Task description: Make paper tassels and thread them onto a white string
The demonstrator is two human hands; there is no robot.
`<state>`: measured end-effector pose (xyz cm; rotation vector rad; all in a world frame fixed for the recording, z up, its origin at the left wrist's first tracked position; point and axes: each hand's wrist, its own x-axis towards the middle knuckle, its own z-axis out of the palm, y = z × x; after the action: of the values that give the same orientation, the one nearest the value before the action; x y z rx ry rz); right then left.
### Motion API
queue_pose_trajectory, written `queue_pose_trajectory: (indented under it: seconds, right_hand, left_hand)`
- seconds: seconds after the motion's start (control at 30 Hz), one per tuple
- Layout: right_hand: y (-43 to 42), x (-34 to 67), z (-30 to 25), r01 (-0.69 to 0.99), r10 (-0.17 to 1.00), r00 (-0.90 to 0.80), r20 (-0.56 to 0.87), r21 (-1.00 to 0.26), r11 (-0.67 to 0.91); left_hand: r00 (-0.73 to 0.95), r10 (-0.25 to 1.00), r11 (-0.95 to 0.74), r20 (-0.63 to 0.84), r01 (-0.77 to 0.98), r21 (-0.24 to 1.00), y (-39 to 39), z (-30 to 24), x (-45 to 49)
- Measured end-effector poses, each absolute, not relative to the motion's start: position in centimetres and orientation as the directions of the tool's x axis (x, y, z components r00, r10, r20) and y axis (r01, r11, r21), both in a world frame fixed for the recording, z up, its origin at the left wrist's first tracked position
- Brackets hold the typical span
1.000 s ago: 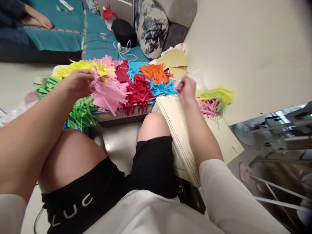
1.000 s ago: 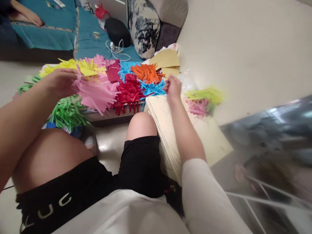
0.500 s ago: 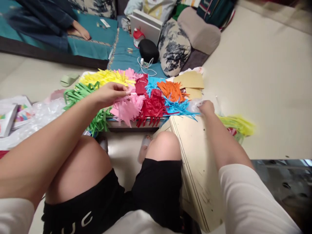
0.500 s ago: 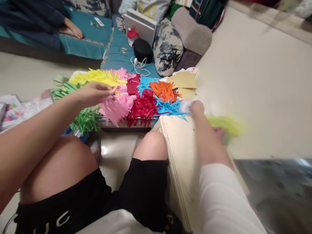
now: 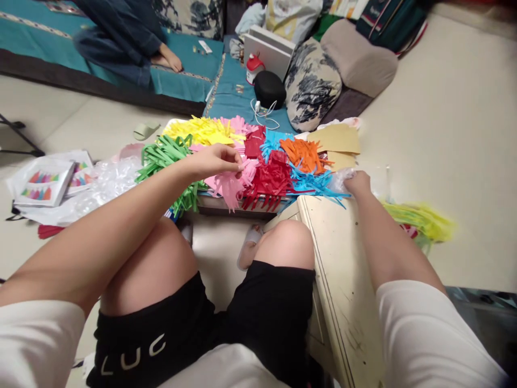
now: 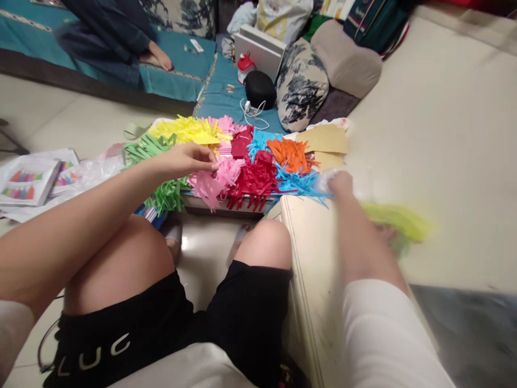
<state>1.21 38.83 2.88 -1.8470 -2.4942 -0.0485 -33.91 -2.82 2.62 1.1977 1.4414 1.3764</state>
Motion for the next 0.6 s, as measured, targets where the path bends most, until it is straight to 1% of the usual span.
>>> queue_pose_trajectory:
  seconds: [0.1, 0.23, 0.3, 0.4, 0.5, 0.53, 0.57, 0.6]
  right_hand:
    - [39.1, 1.1, 2.9, 0.956, 0.954, -0.291, 0.072, -0.025, 0.293]
    - [39.4, 2.4, 4.0, 0.951, 0.957, -0.268, 0.111, -0.127, 0.281]
    - [39.1, 3.8, 5.0, 0.942, 0.952, -0.265, 0.153, -0.169, 0.290]
    - [38.5, 5.9, 6.6, 0.922, 0.929, -0.223, 0.296, -0.245, 0.299]
    - [37.3, 6.3, 8.5, 0.913, 0.868, -0.088, 0.488, -0.310, 0.266]
    - [36.6, 5.6, 9.2, 0.897, 0.829, -0.076, 0.553, -0.325, 0.299]
    - [35.6, 4.6, 10.0, 0.866, 0.785, -0.102, 0.611, -0.334, 0.372]
    - [34.2, 3.1, 10.7, 0.803, 0.718, -0.138, 0.682, -0.347, 0.485]
  left_hand:
    - [-0.223, 0.975, 0.014, 0.021, 0.153, 0.988, -3.0, 3.2, -33.7]
    - [-0.201, 0.980, 0.048, -0.010, 0.188, 0.981, -2.8, 3.1, -33.6]
    - [-0.168, 0.985, 0.069, -0.035, 0.204, 0.977, -2.7, 3.1, -33.3]
    - [-0.100, 0.992, 0.097, -0.082, 0.165, 0.982, -2.7, 3.3, -32.5]
    - [-0.082, 0.994, 0.087, -0.076, 0.135, 0.987, -2.8, 3.8, -31.8]
    - [-0.085, 0.995, 0.073, -0.060, 0.149, 0.986, -2.8, 3.9, -31.7]
    - [-0.086, 0.995, 0.057, -0.043, 0.170, 0.984, -2.9, 4.1, -31.5]
    - [-0.086, 0.996, 0.042, -0.026, 0.193, 0.980, -2.9, 4.3, -31.4]
